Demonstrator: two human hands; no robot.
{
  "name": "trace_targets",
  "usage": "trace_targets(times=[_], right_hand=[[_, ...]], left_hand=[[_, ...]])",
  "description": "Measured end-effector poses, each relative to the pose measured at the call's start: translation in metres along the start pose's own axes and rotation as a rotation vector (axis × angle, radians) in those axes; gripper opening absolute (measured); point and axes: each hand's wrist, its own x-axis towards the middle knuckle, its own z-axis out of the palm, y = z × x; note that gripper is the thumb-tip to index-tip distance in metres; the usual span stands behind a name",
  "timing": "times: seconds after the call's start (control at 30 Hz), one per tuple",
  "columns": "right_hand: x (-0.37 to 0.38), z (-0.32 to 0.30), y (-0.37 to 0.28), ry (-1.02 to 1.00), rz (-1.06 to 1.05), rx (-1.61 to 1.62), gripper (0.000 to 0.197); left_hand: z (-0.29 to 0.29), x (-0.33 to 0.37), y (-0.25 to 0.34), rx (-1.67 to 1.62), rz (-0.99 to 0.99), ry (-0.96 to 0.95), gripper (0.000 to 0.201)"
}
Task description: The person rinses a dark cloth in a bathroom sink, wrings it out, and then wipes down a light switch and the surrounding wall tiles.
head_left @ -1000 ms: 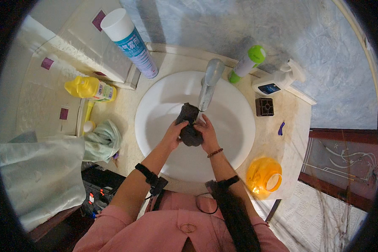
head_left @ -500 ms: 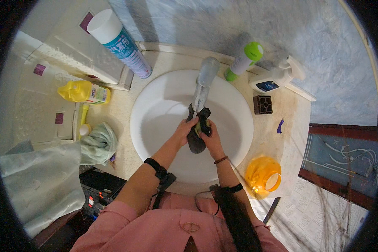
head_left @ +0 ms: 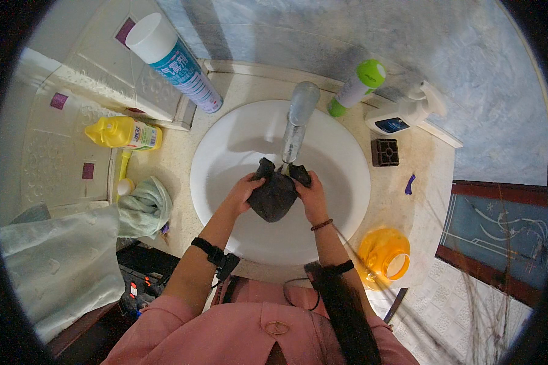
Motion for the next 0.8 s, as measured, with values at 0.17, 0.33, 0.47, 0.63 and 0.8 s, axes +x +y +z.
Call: trace_targets(times=[0.17,0.33,0.47,0.63,0.8], right_hand=[[0.004,0.018,-0.022,0.09,-0.155,-0.494,0.019],[0.004,0.033,-0.044,-0.027,0.134,0.229,0.028],[0.01,0.036,-0.046,-0.198,0.191,0.138,0.03],[0.009,0.039,-0.073,-0.314,0.232,0.018,0.026],[0.021,0.029,-0.069,-0.306,0.053,-0.239,0.028]], left_hand=[[0.014,-0.023,0.007,0.069,-0.114,0.113,0.058],[-0.018,-0.009,-0.014,0.229,-0.143,-0.068,0.076],[0.011,-0.004,-0.004,1.261,0.608,0.277,0.085],[0.028,-0.007,0.035,0.989,0.295,0.014,0.058],[0.024,-0.011,0.056,1.19,0.33,0.042,0.027]])
